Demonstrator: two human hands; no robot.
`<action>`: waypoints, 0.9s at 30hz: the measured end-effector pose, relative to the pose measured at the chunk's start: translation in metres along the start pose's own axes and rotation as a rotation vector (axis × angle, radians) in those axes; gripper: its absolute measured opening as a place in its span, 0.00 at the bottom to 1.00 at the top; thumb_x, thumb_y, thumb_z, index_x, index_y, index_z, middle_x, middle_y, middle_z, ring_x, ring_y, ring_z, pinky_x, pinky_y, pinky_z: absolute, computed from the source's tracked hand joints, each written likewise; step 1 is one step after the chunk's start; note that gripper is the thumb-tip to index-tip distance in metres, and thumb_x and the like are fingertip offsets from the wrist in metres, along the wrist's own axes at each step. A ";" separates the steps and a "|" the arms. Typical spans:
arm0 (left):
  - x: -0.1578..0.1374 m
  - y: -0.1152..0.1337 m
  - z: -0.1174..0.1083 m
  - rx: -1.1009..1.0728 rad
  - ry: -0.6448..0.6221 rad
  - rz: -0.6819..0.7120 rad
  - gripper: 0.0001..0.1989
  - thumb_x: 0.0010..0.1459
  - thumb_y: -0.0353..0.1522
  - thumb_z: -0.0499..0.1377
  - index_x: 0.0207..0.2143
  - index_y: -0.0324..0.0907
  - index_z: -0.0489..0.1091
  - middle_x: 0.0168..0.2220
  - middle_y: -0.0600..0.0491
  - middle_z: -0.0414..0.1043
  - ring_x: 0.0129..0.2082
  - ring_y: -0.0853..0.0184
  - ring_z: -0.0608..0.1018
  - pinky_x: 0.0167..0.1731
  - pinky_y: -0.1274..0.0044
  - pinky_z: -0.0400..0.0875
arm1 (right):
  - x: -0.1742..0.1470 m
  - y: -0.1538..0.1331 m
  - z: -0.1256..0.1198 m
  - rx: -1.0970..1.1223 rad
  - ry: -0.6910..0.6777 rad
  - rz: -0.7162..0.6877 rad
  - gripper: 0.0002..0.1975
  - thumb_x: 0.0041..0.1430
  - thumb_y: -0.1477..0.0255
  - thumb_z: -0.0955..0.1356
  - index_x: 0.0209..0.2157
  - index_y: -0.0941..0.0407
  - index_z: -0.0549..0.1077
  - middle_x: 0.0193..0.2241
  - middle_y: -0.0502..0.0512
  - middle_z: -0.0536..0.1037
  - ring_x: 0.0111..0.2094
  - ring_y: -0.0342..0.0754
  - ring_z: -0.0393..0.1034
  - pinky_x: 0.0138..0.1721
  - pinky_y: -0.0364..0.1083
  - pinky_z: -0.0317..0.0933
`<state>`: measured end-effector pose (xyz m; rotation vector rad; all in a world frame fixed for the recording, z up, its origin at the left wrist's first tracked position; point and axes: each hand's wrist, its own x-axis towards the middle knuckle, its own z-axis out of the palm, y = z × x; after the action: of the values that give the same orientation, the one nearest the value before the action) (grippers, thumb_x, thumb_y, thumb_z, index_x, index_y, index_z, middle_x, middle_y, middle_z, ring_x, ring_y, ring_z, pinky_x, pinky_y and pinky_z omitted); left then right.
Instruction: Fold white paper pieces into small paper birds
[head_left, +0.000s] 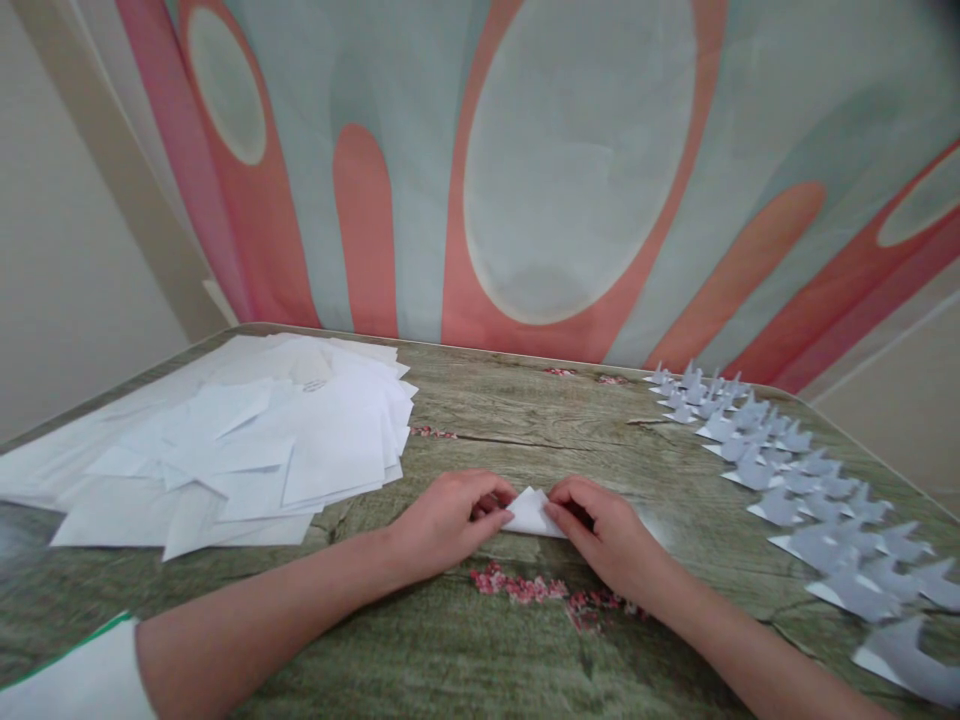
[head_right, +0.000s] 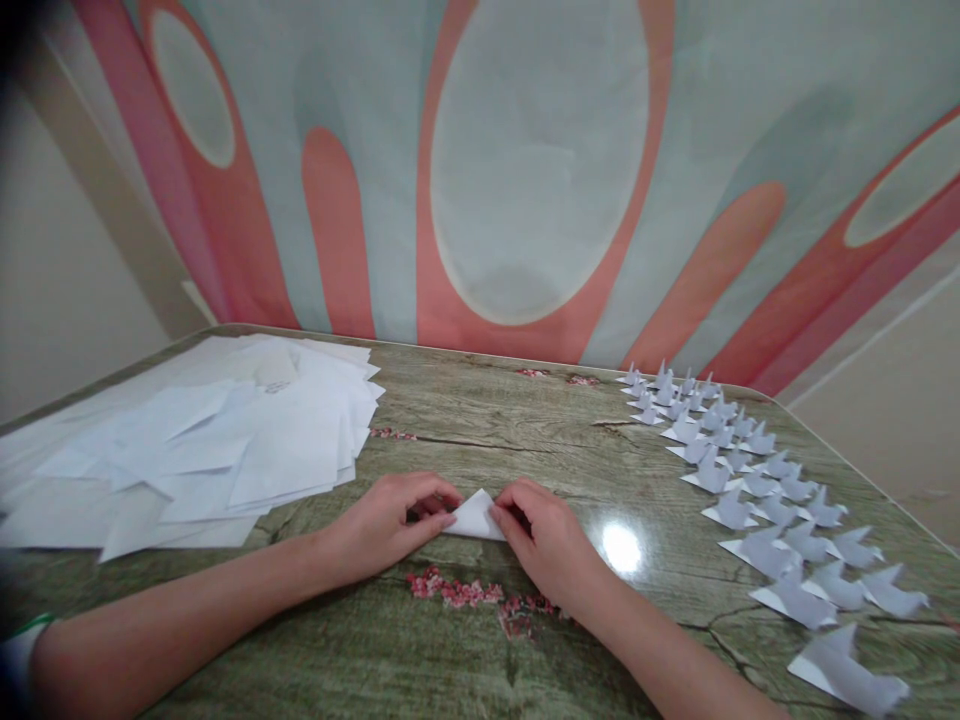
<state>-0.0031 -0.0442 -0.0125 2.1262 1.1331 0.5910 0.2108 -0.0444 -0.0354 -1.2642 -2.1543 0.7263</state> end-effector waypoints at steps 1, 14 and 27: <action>0.000 0.000 0.000 0.015 0.002 0.009 0.08 0.55 0.30 0.54 0.38 0.41 0.69 0.32 0.54 0.70 0.30 0.72 0.72 0.32 0.81 0.66 | 0.002 0.000 0.001 -0.012 0.013 -0.002 0.07 0.58 0.71 0.61 0.29 0.55 0.67 0.27 0.50 0.69 0.29 0.44 0.64 0.31 0.43 0.56; -0.004 -0.003 0.006 0.281 -0.057 0.227 0.13 0.59 0.31 0.51 0.45 0.43 0.67 0.44 0.50 0.65 0.43 0.66 0.68 0.46 0.74 0.63 | 0.011 -0.003 0.007 -0.171 0.043 0.031 0.05 0.57 0.73 0.61 0.27 0.56 0.64 0.26 0.50 0.67 0.28 0.44 0.62 0.30 0.43 0.55; -0.006 -0.002 0.009 0.499 -0.038 0.238 0.13 0.60 0.31 0.49 0.45 0.42 0.67 0.43 0.48 0.66 0.42 0.64 0.69 0.43 0.72 0.66 | 0.003 -0.001 0.007 0.017 0.103 0.039 0.06 0.57 0.69 0.62 0.29 0.56 0.66 0.25 0.50 0.68 0.26 0.43 0.62 0.27 0.42 0.56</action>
<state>-0.0018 -0.0517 -0.0210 2.7136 1.0969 0.3949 0.2042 -0.0439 -0.0393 -1.3093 -2.0420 0.6787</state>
